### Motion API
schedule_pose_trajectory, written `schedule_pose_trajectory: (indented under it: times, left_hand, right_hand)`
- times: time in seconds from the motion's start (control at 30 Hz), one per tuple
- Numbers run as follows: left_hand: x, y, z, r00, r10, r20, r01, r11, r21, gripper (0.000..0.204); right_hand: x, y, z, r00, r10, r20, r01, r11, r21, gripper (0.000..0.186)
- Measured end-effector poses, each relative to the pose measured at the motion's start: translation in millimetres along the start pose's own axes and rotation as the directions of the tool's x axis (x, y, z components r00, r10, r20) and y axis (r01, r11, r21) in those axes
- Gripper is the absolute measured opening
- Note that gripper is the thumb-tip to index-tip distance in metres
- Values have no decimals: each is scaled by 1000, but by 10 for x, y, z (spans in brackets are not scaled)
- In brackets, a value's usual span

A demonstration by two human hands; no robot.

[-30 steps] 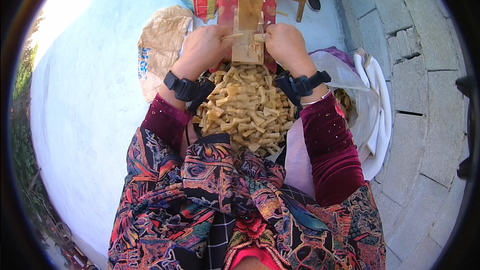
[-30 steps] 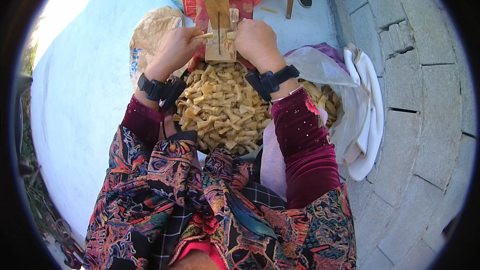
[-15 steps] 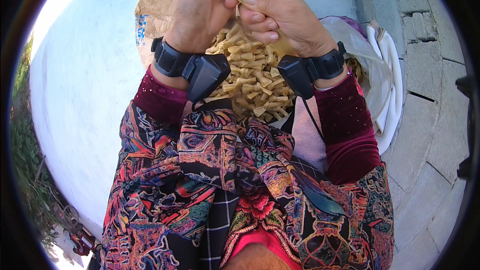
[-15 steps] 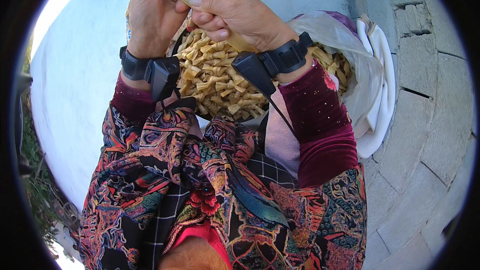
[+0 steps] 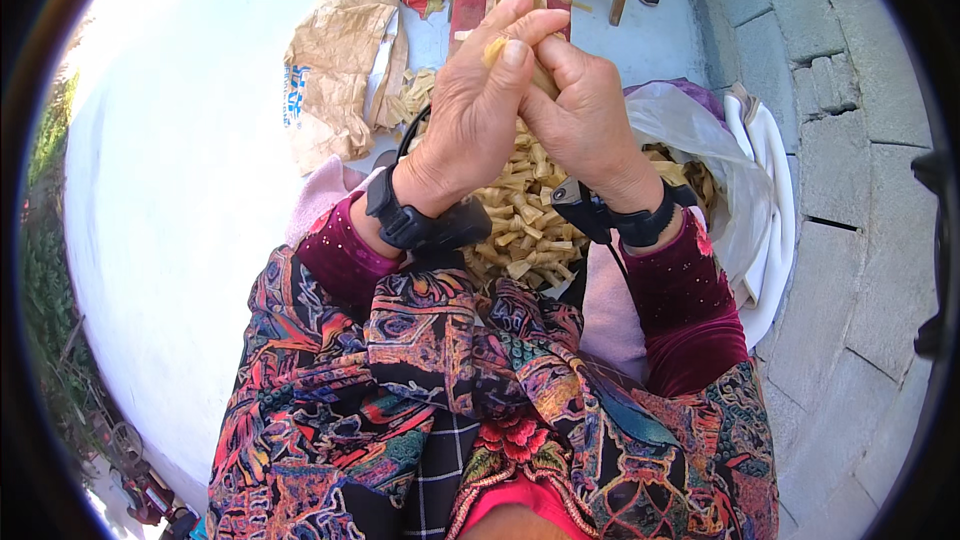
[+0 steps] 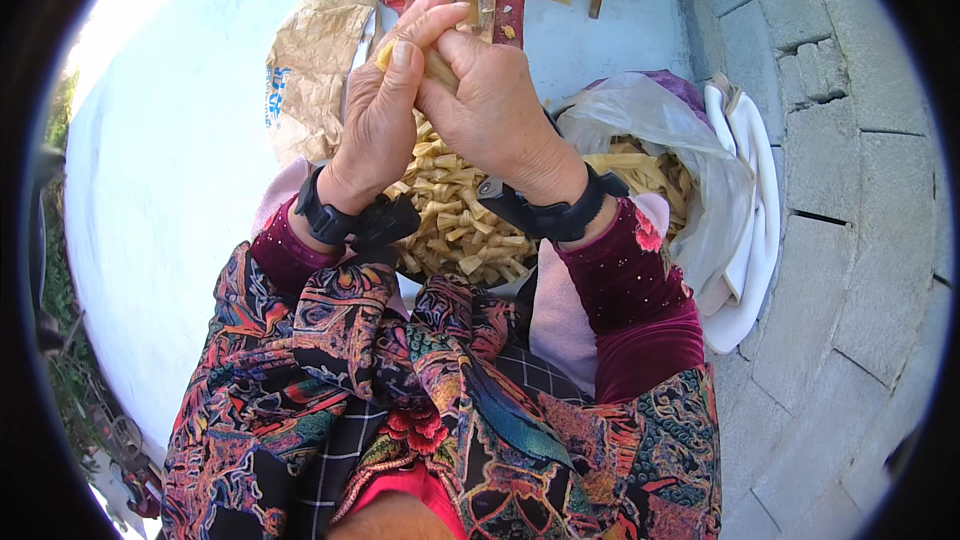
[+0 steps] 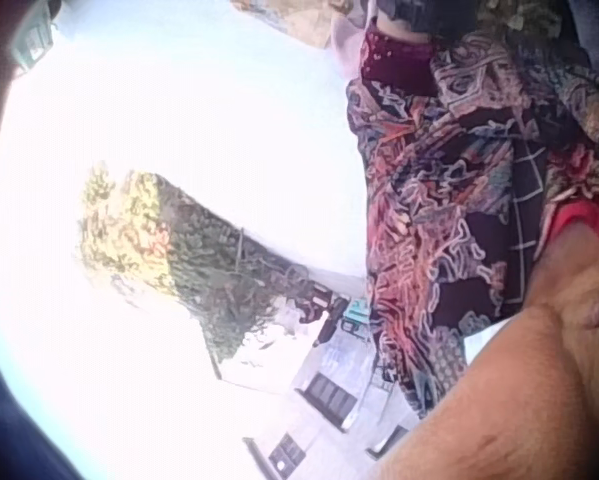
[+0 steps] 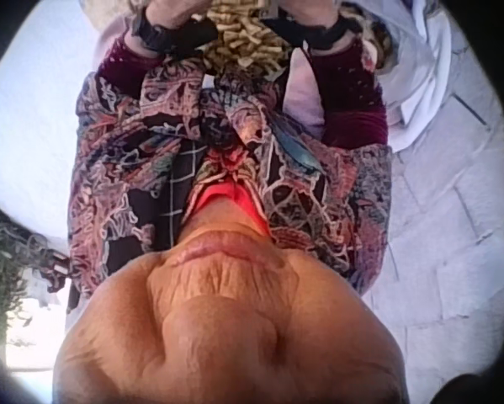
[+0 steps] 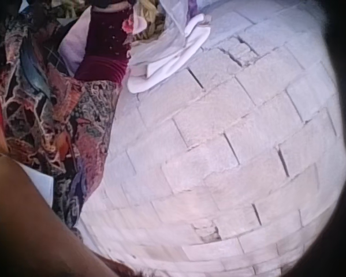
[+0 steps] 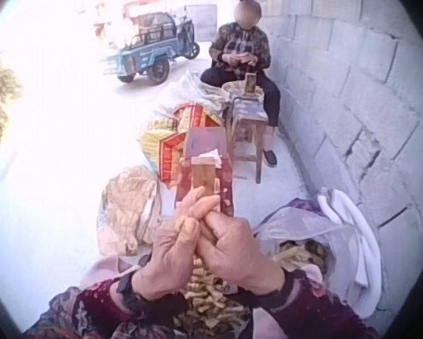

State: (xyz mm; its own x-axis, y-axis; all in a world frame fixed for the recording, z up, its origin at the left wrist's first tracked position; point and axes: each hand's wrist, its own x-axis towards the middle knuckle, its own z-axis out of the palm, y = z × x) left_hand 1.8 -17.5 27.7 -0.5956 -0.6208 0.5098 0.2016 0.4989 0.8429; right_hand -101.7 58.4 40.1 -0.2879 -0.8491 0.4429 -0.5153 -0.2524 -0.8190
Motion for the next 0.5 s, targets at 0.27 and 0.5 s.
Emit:
schedule_pose_trajectory:
  times: [0.27,0.5]
  left_hand:
    - [83,-78,-123,968,-248,22,230,924,305,11]
    - [28,-109,-155,970,216,109,-236,945,226,15]
  right_hand:
    - [19,212,-28,846,471,250,-532,713,456,25]
    - [37,131,-226,615,417,669,-768,126,628,12]
